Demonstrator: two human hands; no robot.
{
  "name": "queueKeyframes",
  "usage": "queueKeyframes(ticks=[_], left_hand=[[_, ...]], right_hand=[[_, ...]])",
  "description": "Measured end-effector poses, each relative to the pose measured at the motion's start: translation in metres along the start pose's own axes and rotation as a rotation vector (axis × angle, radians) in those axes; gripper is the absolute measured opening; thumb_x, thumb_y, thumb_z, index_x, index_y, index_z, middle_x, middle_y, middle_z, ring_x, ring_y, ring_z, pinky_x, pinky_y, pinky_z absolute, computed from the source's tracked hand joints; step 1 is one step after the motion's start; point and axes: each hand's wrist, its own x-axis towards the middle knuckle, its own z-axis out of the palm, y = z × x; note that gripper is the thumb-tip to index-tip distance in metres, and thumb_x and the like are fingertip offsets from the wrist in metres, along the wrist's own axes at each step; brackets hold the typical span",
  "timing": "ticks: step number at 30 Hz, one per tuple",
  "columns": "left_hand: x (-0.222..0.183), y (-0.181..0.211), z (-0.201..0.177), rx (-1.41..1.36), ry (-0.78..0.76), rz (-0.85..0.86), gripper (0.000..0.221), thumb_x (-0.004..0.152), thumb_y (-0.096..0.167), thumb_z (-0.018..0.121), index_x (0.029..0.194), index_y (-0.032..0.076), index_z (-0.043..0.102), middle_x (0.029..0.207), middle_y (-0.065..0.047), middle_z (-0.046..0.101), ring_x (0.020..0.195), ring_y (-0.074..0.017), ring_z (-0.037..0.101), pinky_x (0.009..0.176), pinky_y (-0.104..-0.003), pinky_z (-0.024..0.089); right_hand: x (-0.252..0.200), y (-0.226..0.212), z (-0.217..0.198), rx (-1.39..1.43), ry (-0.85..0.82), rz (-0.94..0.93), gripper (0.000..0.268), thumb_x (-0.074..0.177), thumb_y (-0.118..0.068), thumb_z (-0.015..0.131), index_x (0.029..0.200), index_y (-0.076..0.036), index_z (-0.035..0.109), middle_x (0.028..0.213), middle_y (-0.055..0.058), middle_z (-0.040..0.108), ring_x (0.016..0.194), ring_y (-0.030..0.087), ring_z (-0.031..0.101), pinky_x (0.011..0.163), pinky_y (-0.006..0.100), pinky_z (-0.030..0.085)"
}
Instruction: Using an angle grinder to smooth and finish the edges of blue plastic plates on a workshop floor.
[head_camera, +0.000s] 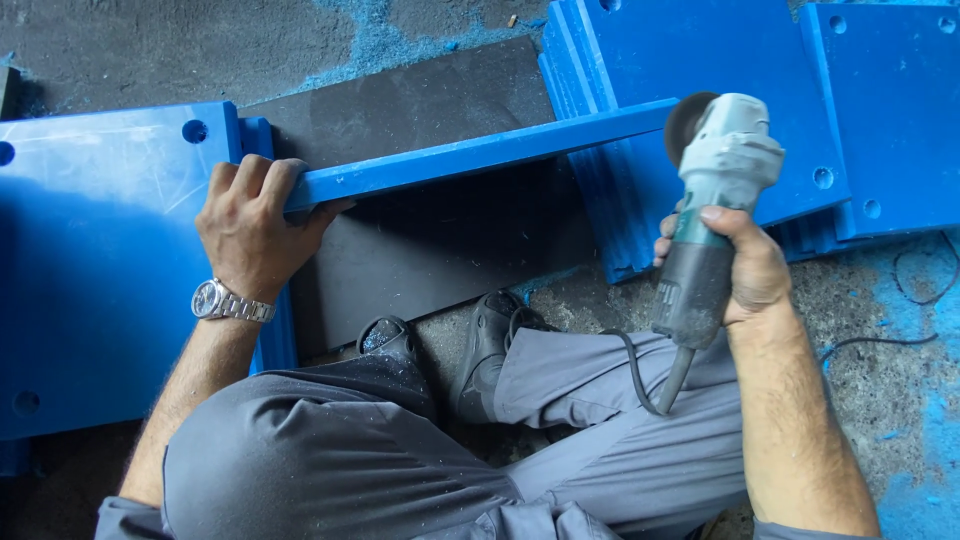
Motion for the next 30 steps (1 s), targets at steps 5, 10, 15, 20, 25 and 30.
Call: queueKeyframes(ticks=[5,10,15,20,25,30], left_hand=[[-0.001,0.002,-0.002,-0.029,-0.007,-0.027,0.057,0.084,0.057,0.091,0.115,0.014,0.07,0.104,-0.005,0.063,0.096,-0.0235,0.059,0.066,-0.035,0.052],[0.002,0.001,-0.003,-0.03,0.019,-0.017,0.057,0.082,0.055,0.091,0.114,0.013,0.069,0.105,-0.005,0.063,0.095,-0.0243,0.059,0.066,-0.035,0.053],[0.001,0.003,-0.002,-0.077,0.013,-0.068,0.055,0.082,0.052,0.092,0.112,0.013,0.068,0.104,-0.004,0.063,0.091,-0.0238,0.06,0.059,-0.035,0.052],[-0.004,-0.002,0.003,-0.515,0.195,-0.301,0.069,0.073,0.042,0.1,0.115,0.007,0.059,0.1,-0.008,0.068,0.083,-0.0269,0.071,0.066,-0.038,0.059],[-0.006,-0.001,0.006,-0.615,0.207,-0.356,0.057,0.074,0.032,0.101,0.111,0.01,0.063,0.097,-0.008,0.074,0.085,-0.0283,0.075,0.072,-0.039,0.061],[-0.013,0.001,0.013,-0.682,0.194,-0.369,0.05,0.078,0.03,0.097,0.111,0.011,0.065,0.101,-0.007,0.075,0.086,-0.0259,0.076,0.072,-0.037,0.062]], right_hand=[[-0.003,0.015,0.045,-0.099,-0.145,0.054,0.057,0.077,-0.031,0.081,0.117,0.003,0.058,0.094,0.014,0.069,0.081,0.023,0.072,0.073,0.039,0.063],[-0.011,0.041,0.118,-0.216,-0.256,0.104,0.057,0.073,-0.032,0.082,0.116,-0.001,0.059,0.09,0.013,0.07,0.077,0.021,0.072,0.068,0.035,0.064],[-0.011,0.046,0.138,-0.255,-0.384,0.124,0.054,0.078,-0.032,0.081,0.114,0.001,0.06,0.089,0.013,0.07,0.077,0.02,0.072,0.067,0.035,0.063],[-0.013,0.035,0.103,-0.098,-0.203,0.094,0.056,0.078,-0.031,0.08,0.118,0.001,0.057,0.093,0.013,0.069,0.081,0.021,0.072,0.073,0.035,0.063],[-0.016,0.038,0.125,-0.138,-0.208,0.055,0.058,0.078,-0.032,0.081,0.119,0.002,0.056,0.092,0.014,0.068,0.08,0.023,0.071,0.072,0.037,0.063],[-0.018,0.057,0.193,-0.219,-0.327,0.162,0.059,0.076,-0.03,0.081,0.118,0.002,0.057,0.091,0.013,0.069,0.078,0.02,0.071,0.069,0.036,0.063]])
